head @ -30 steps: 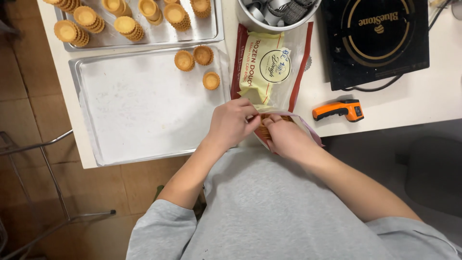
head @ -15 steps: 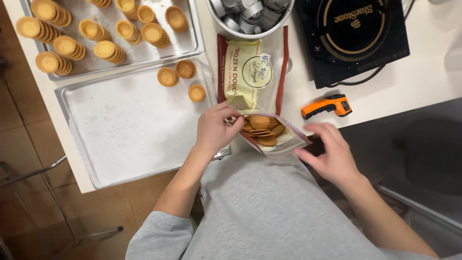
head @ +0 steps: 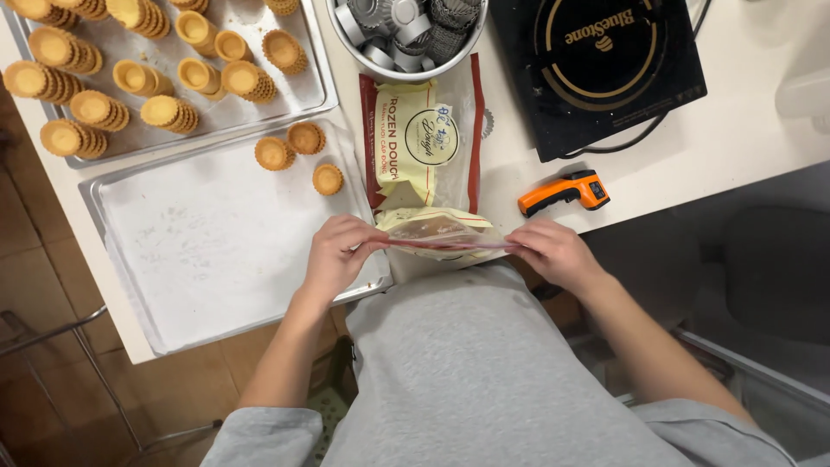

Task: Organizing and putting away bakery supplies including tart shells and frozen dough bags.

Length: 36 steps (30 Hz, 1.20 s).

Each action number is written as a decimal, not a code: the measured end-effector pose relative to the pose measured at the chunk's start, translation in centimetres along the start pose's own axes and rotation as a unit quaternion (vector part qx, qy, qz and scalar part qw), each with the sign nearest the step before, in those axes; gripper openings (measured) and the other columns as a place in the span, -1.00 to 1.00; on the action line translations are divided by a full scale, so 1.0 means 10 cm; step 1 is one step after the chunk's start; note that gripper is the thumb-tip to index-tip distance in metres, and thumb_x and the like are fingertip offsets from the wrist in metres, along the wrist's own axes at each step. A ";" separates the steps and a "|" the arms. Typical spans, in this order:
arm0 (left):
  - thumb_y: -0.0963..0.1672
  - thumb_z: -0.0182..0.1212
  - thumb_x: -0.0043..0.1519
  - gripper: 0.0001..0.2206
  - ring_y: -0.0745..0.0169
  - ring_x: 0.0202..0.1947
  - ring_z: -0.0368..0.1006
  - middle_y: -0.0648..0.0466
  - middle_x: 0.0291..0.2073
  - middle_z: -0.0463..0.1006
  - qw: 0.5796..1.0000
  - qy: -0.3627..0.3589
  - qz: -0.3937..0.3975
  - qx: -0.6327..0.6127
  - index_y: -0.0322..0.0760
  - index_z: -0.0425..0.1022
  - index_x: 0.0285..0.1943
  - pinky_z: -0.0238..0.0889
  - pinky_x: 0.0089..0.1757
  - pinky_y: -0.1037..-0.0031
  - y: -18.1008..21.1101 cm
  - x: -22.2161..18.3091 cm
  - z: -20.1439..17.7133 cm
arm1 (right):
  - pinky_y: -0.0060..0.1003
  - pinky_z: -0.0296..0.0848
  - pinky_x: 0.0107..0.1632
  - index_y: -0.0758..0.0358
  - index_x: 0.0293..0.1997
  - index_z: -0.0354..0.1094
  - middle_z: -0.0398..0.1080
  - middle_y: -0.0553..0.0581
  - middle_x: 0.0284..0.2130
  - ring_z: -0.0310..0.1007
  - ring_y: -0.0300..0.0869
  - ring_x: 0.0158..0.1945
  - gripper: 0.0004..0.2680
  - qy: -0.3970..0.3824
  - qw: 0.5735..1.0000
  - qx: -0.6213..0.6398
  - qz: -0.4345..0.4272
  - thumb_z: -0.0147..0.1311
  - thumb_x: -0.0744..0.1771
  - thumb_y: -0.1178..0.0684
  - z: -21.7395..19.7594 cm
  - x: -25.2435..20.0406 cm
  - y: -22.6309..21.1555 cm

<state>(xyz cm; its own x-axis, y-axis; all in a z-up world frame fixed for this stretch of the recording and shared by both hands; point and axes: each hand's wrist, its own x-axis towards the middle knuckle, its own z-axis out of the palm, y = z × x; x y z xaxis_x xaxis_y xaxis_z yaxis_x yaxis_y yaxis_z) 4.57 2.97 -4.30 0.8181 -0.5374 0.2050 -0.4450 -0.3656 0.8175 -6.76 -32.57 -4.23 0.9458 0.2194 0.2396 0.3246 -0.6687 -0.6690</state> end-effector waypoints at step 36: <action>-0.24 0.48 0.01 -0.73 0.18 -0.27 0.56 0.00 -0.23 0.64 0.976 0.170 -0.137 0.010 -0.32 0.63 -0.11 0.41 -0.17 0.39 0.67 -0.20 0.45 | -0.39 0.42 -0.23 0.27 -0.23 0.54 0.48 0.03 -0.34 0.46 -0.22 -0.31 -0.92 -0.015 0.984 0.173 0.048 0.31 0.27 0.22 0.19 -0.13 0.67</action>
<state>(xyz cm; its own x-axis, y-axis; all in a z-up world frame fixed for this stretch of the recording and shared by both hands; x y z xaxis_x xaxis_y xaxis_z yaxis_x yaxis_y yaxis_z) -1.67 -1.88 -1.63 0.9794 -0.1356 0.1498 -0.1970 -0.4772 0.8564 -5.78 -35.99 -10.32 0.9708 0.1908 0.1455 0.2132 -0.4075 -0.8880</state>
